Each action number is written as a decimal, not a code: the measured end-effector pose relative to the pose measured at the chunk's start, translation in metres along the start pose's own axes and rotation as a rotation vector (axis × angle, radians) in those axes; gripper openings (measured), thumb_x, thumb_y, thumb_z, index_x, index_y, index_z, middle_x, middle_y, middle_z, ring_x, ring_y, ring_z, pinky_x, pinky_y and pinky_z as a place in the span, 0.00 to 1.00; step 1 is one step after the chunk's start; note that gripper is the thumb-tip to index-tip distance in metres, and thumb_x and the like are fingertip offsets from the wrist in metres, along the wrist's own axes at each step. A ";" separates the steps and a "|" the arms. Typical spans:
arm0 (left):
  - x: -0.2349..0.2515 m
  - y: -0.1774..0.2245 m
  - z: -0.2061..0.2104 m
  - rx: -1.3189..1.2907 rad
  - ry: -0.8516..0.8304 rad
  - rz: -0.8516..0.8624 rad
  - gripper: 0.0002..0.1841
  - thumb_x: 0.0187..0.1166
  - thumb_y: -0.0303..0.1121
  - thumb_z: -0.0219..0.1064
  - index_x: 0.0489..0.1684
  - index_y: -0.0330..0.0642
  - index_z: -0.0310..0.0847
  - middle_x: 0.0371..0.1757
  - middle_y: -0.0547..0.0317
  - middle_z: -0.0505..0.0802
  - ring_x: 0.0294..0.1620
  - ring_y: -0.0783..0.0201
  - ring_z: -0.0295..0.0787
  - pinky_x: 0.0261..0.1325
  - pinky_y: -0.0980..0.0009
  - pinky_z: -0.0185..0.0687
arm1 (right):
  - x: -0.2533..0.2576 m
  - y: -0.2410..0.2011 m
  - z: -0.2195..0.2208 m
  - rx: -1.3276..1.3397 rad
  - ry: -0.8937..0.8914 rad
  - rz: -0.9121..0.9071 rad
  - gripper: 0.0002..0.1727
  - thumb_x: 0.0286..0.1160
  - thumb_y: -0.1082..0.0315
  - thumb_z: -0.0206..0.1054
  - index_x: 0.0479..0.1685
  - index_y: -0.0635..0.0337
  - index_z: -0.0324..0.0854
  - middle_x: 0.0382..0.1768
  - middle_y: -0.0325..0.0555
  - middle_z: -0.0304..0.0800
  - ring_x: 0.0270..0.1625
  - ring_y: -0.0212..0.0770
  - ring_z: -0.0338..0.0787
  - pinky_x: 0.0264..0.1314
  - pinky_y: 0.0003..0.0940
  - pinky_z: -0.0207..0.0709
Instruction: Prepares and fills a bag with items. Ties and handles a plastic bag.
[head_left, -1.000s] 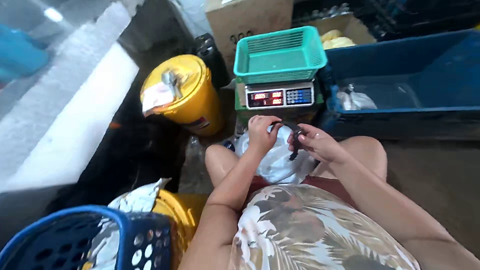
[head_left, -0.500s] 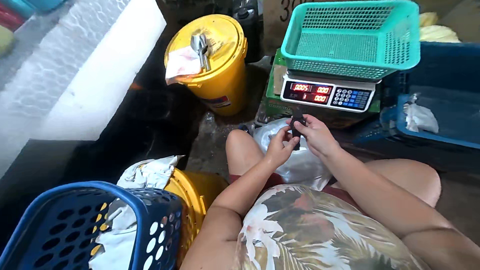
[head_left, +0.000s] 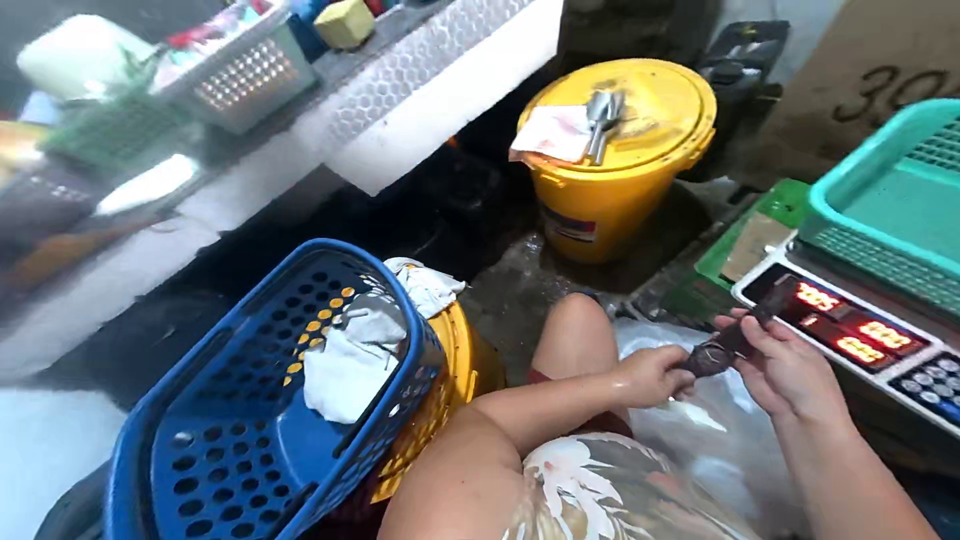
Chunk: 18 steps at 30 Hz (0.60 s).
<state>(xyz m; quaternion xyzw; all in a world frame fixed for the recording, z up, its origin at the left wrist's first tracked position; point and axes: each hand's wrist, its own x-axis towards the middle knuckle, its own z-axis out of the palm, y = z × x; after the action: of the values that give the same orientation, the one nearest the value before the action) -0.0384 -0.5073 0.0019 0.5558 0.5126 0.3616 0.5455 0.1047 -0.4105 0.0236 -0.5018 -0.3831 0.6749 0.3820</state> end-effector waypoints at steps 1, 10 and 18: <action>-0.003 0.004 -0.001 0.002 0.004 -0.015 0.15 0.91 0.22 0.51 0.63 0.15 0.73 0.44 0.34 0.90 0.41 0.52 0.90 0.53 0.58 0.86 | 0.002 -0.001 0.001 0.012 0.007 0.001 0.08 0.93 0.70 0.51 0.52 0.57 0.76 0.35 0.31 0.93 0.33 0.25 0.92 0.34 0.21 0.86; -0.012 0.020 -0.014 -0.252 0.291 0.057 0.14 0.86 0.23 0.59 0.58 0.16 0.77 0.32 0.53 0.86 0.27 0.74 0.78 0.35 0.77 0.78 | 0.017 -0.004 -0.009 -0.046 -0.050 0.037 0.16 0.95 0.64 0.45 0.72 0.54 0.71 0.39 0.33 0.90 0.31 0.26 0.89 0.27 0.20 0.81; -0.003 0.052 -0.095 -0.403 0.967 0.239 0.09 0.88 0.23 0.58 0.58 0.30 0.79 0.32 0.60 0.91 0.29 0.73 0.88 0.39 0.75 0.88 | 0.015 0.036 -0.044 -0.341 -0.188 0.288 0.20 0.94 0.64 0.48 0.77 0.61 0.70 0.51 0.46 0.90 0.42 0.35 0.90 0.41 0.29 0.82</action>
<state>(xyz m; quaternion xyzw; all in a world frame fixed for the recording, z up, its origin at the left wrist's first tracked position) -0.1211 -0.4816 0.0663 0.2644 0.5590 0.7272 0.2981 0.1394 -0.4061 -0.0236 -0.5436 -0.4498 0.6916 0.1544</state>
